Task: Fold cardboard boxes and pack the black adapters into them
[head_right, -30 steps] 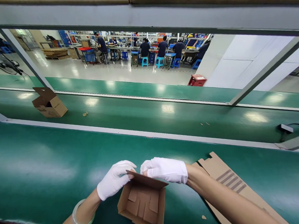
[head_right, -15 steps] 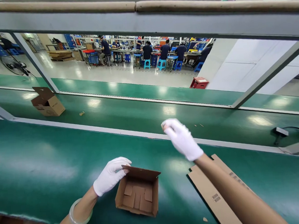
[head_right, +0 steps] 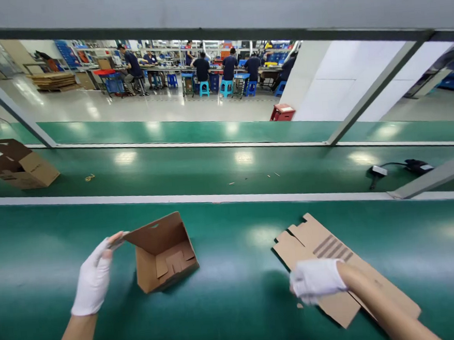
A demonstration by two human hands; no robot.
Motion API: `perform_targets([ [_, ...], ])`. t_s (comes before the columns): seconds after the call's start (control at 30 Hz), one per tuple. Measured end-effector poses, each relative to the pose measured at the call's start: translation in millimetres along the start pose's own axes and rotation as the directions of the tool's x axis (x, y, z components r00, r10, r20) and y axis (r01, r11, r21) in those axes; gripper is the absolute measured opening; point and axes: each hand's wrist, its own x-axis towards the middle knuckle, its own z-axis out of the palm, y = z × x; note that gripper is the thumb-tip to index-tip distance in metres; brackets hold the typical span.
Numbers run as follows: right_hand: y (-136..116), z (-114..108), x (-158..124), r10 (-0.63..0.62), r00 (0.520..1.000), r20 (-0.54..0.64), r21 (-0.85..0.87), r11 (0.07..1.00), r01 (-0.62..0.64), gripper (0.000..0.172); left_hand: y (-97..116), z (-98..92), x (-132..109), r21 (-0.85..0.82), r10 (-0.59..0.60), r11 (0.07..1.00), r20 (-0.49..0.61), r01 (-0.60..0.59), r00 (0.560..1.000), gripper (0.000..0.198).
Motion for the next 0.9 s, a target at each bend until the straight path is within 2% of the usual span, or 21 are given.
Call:
perform_targets([
  [0.07, 0, 32, -3, 0.101, 0.983, 0.155, -0.017, 0.995, -0.100, 0.021, -13, -7.6, -9, 0.015, -0.057, 0.998, -0.081, 0.058, 0.995, 0.046],
  [0.1, -4, 39, -3, 0.109, 0.986, 0.124, -0.020, 0.994, -0.108, 0.017, -18, -9.8, -13, 0.028, -0.089, 0.995, -0.107, 0.092, 0.990, 0.047],
  [0.13, -9, 41, -2, 0.084, 0.996, 0.028, -0.024, 0.996, -0.083, 0.017, -23, -11.1, -17, 0.048, -0.117, 0.991, -0.125, 0.124, 0.985, 0.048],
  [0.17, -15, 38, 0, 0.043, 0.993, -0.113, -0.016, 0.999, -0.045, 0.025, -26, -11.6, -20, 0.079, -0.139, 0.986, -0.134, 0.150, 0.981, 0.048],
  [0.2, -21, 31, 1, -0.003, 0.963, -0.271, -0.001, 1.000, 0.003, 0.035, -28, -11.8, -23, 0.127, -0.154, 0.977, -0.134, 0.171, 0.979, 0.048],
  [0.23, -27, 23, 2, -0.044, 0.909, -0.414, 0.014, 0.998, 0.055, 0.042, -29, -12.0, -25, 0.187, -0.163, 0.965, -0.122, 0.184, 0.979, 0.048],
  [0.27, -32, 14, 3, -0.073, 0.853, -0.517, 0.027, 0.994, 0.101, 0.047, -29, -12.4, -28, 0.249, -0.166, 0.951, -0.101, 0.186, 0.981, 0.048],
  [0.3, -36, 7, 5, -0.086, 0.818, -0.569, 0.036, 0.991, 0.129, 0.048, -28, -13.4, -30, 0.304, -0.163, 0.936, -0.076, 0.179, 0.984, 0.047],
  [0.4, -40, 2, 17, -0.106, 0.828, -0.550, -0.018, 0.993, 0.116, 0.042, -31, -18.7, -38, 0.430, -0.148, 0.892, -0.016, 0.140, 0.989, 0.045],
  [0.5, -37, 21, 44, -0.185, 0.854, -0.486, -0.145, 0.981, 0.130, 0.038, -46, -21.1, -53, 0.551, -0.132, 0.828, 0.008, 0.106, 0.991, 0.046],
  [0.57, -37, 36, 67, -0.237, 0.847, -0.476, -0.177, 0.969, 0.171, 0.038, -61, -15.9, -66, 0.619, -0.090, 0.784, 0.036, 0.048, 0.995, 0.045],
  [0.67, -45, 52, 106, -0.291, 0.780, -0.555, -0.185, 0.956, 0.226, 0.038, -79, 0.7, -87, 0.728, 0.091, 0.669, 0.123, -0.152, 0.988, 0.038],
  [0.73, -56, 56, 134, -0.323, 0.699, -0.638, -0.220, 0.946, 0.237, 0.033, -84, 11.9, -100, 0.794, 0.209, 0.538, 0.200, -0.283, 0.957, 0.036],
  [0.8, -69, 55, 160, -0.346, 0.620, -0.704, -0.263, 0.938, 0.225, 0.030, -82, 19.7, -110, 0.829, 0.260, 0.450, 0.233, -0.331, 0.937, 0.039],
  [0.83, -76, 54, 171, -0.351, 0.592, -0.725, -0.275, 0.937, 0.218, 0.029, -80, 22.3, -115, 0.830, 0.277, 0.451, 0.219, -0.328, 0.936, 0.040],
  [0.9, -88, 49, 186, -0.346, 0.574, -0.743, -0.273, 0.938, 0.212, 0.029, -72, 27.1, -121, 0.769, 0.296, 0.568, 0.140, -0.292, 0.945, 0.037],
])
